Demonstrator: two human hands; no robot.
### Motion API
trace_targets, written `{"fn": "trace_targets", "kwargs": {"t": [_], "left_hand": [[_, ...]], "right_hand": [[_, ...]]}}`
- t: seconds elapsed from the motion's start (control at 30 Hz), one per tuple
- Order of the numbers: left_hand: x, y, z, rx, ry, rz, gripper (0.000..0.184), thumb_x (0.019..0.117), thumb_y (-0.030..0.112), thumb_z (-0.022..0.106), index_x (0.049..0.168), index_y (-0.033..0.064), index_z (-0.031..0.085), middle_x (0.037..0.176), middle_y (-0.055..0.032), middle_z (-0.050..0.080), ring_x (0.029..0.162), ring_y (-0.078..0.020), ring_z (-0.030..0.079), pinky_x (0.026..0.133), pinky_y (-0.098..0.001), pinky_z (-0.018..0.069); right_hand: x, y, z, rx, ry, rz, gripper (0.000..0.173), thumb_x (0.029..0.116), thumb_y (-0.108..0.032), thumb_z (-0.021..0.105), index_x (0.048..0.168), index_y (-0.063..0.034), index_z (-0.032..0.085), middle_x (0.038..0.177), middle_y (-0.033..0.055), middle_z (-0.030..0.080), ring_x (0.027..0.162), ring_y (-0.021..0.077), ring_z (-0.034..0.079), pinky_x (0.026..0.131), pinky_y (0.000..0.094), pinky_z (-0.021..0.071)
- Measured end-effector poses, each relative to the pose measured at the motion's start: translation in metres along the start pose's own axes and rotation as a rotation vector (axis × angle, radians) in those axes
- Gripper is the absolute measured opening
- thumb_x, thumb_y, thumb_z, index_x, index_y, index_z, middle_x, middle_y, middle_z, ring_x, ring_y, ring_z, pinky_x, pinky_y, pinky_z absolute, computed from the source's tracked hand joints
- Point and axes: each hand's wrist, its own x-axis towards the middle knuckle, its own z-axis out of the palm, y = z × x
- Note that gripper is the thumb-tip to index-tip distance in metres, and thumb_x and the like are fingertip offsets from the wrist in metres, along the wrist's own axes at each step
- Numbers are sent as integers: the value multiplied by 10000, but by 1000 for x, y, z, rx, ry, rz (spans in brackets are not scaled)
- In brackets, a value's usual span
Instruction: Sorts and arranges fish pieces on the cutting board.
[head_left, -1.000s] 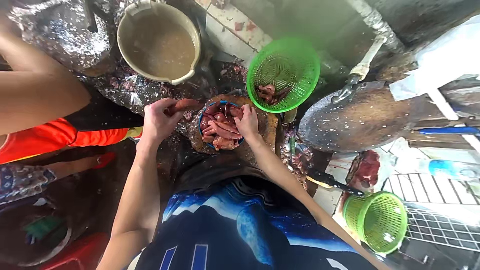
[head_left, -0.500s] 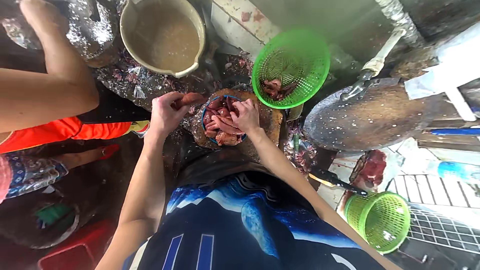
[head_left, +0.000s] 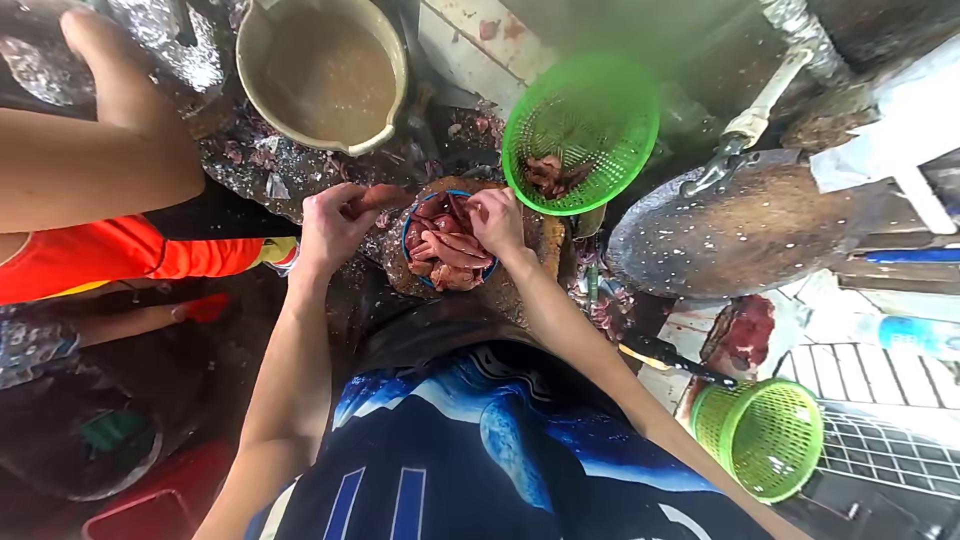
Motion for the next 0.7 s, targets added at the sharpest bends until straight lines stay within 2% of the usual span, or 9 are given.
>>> {"fn": "trace_targets", "kwargs": {"t": [0.07, 0.17, 0.23, 0.37, 0.43, 0.5, 0.6, 0.63, 0.7], "left_hand": [[0, -1, 3, 2, -9, 8, 194, 912, 164, 746, 1072, 56, 732, 931, -81, 744, 771, -134, 713, 745, -365, 620], [7, 1, 10, 0, -41, 22, 201, 900, 143, 751, 1083, 62, 736, 964, -87, 745, 809, -154, 712, 775, -388, 612], [13, 8, 17, 0, -92, 38, 197, 905, 153, 752, 1086, 75, 744, 978, -79, 749, 824, -151, 716, 791, -395, 612], [28, 19, 30, -17, -184, 112, 190, 900, 178, 750, 1071, 95, 751, 1000, -57, 754, 877, -143, 725, 848, -414, 609], [36, 30, 36, -7, -282, 124, 205, 902, 182, 760, 1092, 105, 751, 1026, -54, 759, 913, -150, 731, 882, -431, 607], [46, 44, 45, 30, -427, 132, 229, 903, 189, 760, 1123, 126, 760, 1046, -60, 762, 954, -186, 731, 911, -491, 591], [67, 60, 69, 112, -622, 194, 226, 894, 219, 744, 1108, 150, 766, 1035, -83, 759, 988, -269, 720, 903, -586, 558], [74, 65, 78, 129, -674, 216, 219, 889, 222, 750, 1093, 146, 770, 1022, -86, 758, 976, -273, 720, 891, -585, 560], [89, 71, 92, 149, -764, 238, 208, 890, 244, 764, 1064, 129, 765, 1000, -82, 750, 950, -256, 716, 879, -548, 566]], "right_hand": [[-3, 10, 2, 10, 80, 13, 256, 977, -216, 605, 1186, -165, 742, 1197, 45, 726, 1209, 273, 622, 1046, 502, 487], [-6, 18, 8, 31, 15, -76, 222, 963, -170, 646, 1147, -113, 758, 1183, 79, 724, 1194, 272, 637, 1060, 449, 509], [-14, 22, 12, 52, -1, -98, 216, 956, -135, 649, 1136, -118, 767, 1198, 68, 726, 1192, 267, 637, 1052, 443, 512], [-26, 24, -8, 260, 90, 153, 279, 970, -131, 601, 1214, -137, 738, 1180, 55, 744, 1138, 222, 682, 994, 479, 552], [-33, 32, -21, 437, 110, 226, 318, 945, -80, 623, 1243, -131, 720, 1203, 35, 743, 1109, 158, 701, 966, 421, 577], [-42, 37, -35, 663, 46, 116, 434, 897, -53, 646, 1329, -91, 659, 1272, 54, 712, 1142, 160, 681, 950, 376, 583], [-47, 25, -52, 894, -183, -95, 630, 901, -167, 673, 1481, -13, 481, 1396, 143, 625, 1253, 220, 634, 1029, 392, 567], [-47, 20, -53, 904, -226, -126, 622, 919, -187, 673, 1479, -1, 475, 1390, 160, 618, 1237, 221, 640, 1029, 389, 569], [-45, 14, -51, 864, -225, -105, 461, 972, -185, 652, 1380, 8, 556, 1271, 153, 674, 1118, 188, 690, 973, 371, 594]]}}
